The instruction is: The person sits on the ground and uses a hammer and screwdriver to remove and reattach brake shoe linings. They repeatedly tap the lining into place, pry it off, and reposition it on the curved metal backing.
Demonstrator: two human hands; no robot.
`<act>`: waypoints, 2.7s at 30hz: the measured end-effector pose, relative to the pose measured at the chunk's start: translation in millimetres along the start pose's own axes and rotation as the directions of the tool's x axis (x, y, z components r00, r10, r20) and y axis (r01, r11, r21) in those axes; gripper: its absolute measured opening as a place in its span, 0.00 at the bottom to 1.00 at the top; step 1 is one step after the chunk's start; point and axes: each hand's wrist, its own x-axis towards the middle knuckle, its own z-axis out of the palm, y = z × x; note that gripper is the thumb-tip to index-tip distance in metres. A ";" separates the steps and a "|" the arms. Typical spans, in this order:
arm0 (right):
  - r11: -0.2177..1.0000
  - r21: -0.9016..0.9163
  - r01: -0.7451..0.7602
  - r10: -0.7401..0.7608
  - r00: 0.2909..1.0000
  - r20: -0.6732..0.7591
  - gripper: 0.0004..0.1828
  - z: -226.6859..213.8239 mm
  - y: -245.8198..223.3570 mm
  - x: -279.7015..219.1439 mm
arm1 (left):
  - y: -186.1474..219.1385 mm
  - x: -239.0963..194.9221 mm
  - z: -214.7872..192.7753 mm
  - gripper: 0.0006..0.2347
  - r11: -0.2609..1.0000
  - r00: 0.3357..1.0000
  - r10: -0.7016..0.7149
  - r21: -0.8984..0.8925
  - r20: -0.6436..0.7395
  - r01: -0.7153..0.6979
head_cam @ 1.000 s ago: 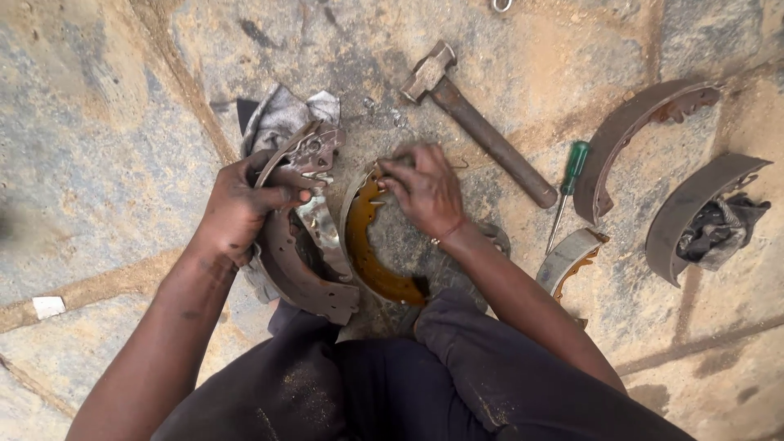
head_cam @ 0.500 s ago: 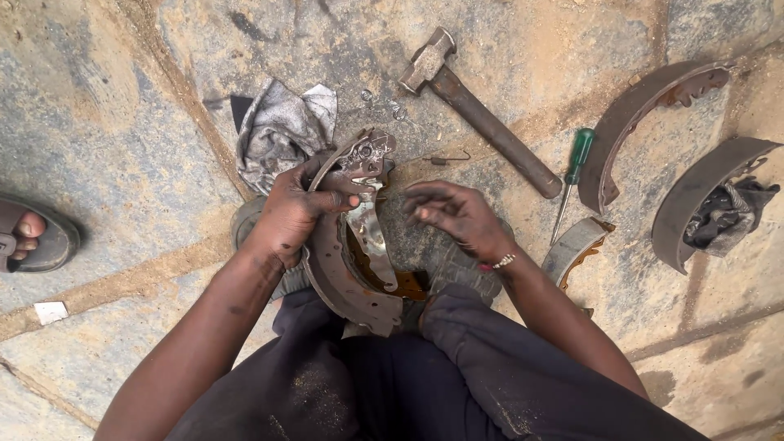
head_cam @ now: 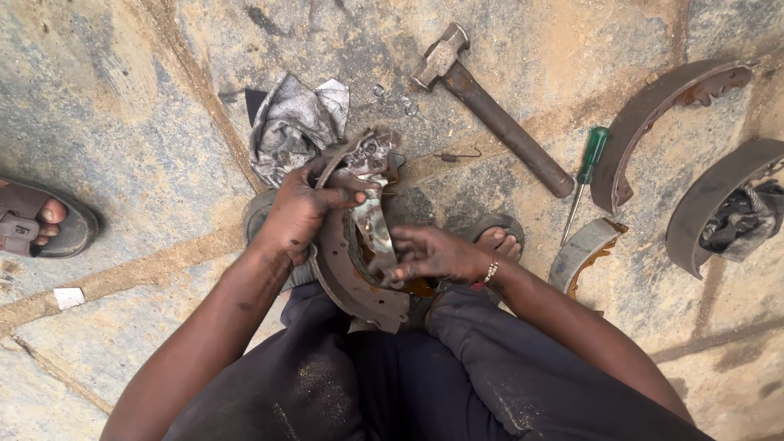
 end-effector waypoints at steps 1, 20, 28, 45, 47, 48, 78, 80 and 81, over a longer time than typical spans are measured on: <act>0.998 -0.052 -0.023 0.021 0.999 -0.046 0.44 1.0 4.3 -8.1 | 1.5 -1.4 -1.9 0.26 0.999 1.000 0.030 0.034 0.008 -0.030; 0.978 0.083 0.192 -0.167 0.955 -0.246 0.31 8.0 5.1 13.6 | -4.6 5.0 3.8 0.25 0.999 0.998 -0.035 -0.019 0.055 0.036; 0.937 -0.298 -0.180 0.025 0.888 -0.459 0.30 -14.6 -25.0 -36.7 | -1.1 -1.9 6.5 0.27 0.997 0.994 -0.023 0.079 0.110 0.015; 0.916 -0.307 -0.259 0.052 0.834 -0.549 0.23 -0.3 -96.0 -59.6 | 25.0 -4.5 36.2 0.29 0.930 0.998 0.017 0.366 0.056 -0.037; 0.977 -0.173 -0.127 -0.025 0.732 -0.681 0.29 21.0 -86.9 -39.1 | 35.1 -5.3 48.8 0.27 0.949 0.996 0.077 0.303 0.039 -0.085; 0.970 -0.205 -0.134 -0.041 0.736 -0.676 0.28 21.8 -82.5 -35.3 | 42.4 -5.6 46.3 0.25 0.915 0.987 0.134 0.371 0.088 -0.157; 0.997 -0.068 0.039 -0.071 0.826 -0.559 0.24 5.3 -125.9 -36.6 | 122.7 -0.5 58.9 0.30 0.512 0.949 0.054 0.807 0.310 -0.293; 0.973 0.119 0.195 -0.100 0.833 -0.543 0.26 12.1 -104.4 -29.2 | 112.6 2.4 51.9 0.29 0.580 0.953 0.004 0.775 0.303 -0.249; 0.989 0.111 0.096 -0.036 0.891 -0.453 0.28 6.1 -97.8 -36.0 | 105.3 3.8 45.6 0.27 0.580 0.956 -0.080 0.793 0.283 -0.186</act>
